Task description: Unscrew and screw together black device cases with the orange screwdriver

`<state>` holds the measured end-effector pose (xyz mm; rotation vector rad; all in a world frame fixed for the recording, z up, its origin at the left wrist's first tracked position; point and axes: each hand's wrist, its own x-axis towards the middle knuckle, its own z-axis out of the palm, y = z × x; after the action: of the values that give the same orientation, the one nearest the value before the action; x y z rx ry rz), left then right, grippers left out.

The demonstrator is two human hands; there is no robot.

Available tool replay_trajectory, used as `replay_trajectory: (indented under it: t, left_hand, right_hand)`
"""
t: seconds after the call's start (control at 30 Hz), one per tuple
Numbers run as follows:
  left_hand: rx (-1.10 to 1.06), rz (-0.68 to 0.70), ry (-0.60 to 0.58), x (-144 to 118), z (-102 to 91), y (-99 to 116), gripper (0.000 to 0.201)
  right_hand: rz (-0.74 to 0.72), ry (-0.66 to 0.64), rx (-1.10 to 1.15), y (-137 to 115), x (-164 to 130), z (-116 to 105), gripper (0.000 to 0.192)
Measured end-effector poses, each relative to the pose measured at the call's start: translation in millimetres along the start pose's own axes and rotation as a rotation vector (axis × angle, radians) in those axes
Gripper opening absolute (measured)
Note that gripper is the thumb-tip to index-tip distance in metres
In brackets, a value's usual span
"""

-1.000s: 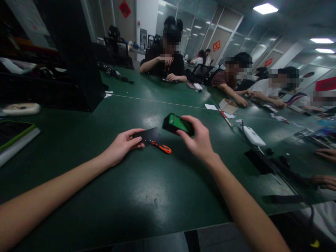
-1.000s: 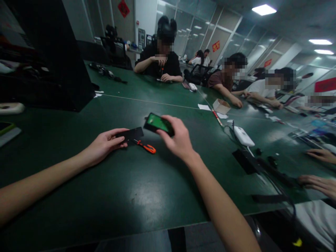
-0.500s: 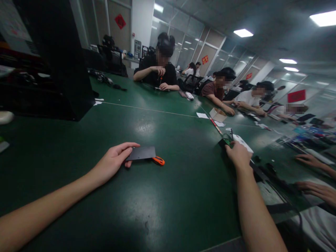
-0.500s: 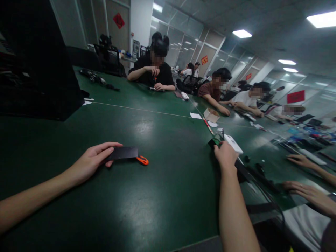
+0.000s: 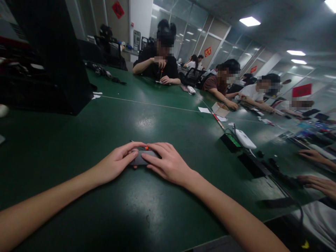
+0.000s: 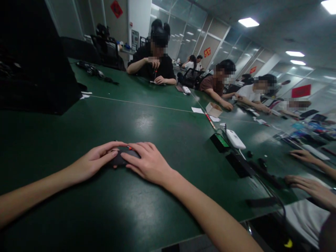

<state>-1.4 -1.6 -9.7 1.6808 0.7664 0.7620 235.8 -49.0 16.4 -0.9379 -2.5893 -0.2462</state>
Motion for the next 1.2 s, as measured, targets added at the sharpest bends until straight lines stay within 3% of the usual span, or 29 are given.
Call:
replay_trajectory:
  t: [0.07, 0.17, 0.23, 0.3, 0.33, 0.4, 0.5, 0.6, 0.77, 1.07, 1.2]
  left_hand:
    - [0.005, -0.002, -0.028, -0.4, -0.5, -2.2, 0.041]
    - [-0.014, 0.001, -0.010, 0.8, -1.1, -4.5, 0.046]
    - [-0.037, 0.006, 0.019, 2.1, -1.0, -4.5, 0.047]
    - [-0.040, 0.011, 0.038, 3.0, -0.7, -3.0, 0.044]
    - [-0.035, 0.011, 0.041, 3.2, -0.5, -1.9, 0.043]
    - [-0.020, 0.008, 0.035, 3.2, -0.2, 0.5, 0.039]
    - [0.002, 0.009, 0.021, 3.1, -0.2, 2.8, 0.035]
    - [0.019, 0.008, 0.008, 3.1, -0.9, 3.1, 0.034]
    - [0.036, -0.011, -0.006, 1.9, -1.3, 2.7, 0.032]
    - [0.073, -0.008, -0.008, 1.6, -0.5, 3.5, 0.033]
    - [0.091, 0.000, -0.006, 1.7, -0.3, 3.1, 0.033]
  right_hand:
    - [-0.031, -0.003, 0.018, 1.1, 0.1, 3.2, 0.036]
    - [0.028, -0.023, -0.014, 37.8, -11.9, -10.7, 0.038]
    - [0.289, 0.018, -0.108, 79.7, -33.3, -34.4, 0.040]
    - [0.769, 0.060, -0.328, 124.1, -67.3, -65.2, 0.043]
    - [0.928, 0.100, -0.399, 143.4, -87.7, -80.8, 0.046]
    - [1.159, 0.141, -0.492, 171.5, -129.5, -107.2, 0.048]
    - [1.420, 0.104, -0.555, 187.5, -176.5, -125.6, 0.045]
    - [1.478, 0.012, -0.541, 189.1, -193.1, -121.7, 0.045]
    - [1.451, -0.116, -0.525, 192.0, -189.0, -110.7, 0.049]
    - [1.432, -0.265, -0.540, 186.0, -185.4, -118.3, 0.044]
    - [1.383, -0.295, -0.607, 185.7, -179.0, -116.0, 0.059]
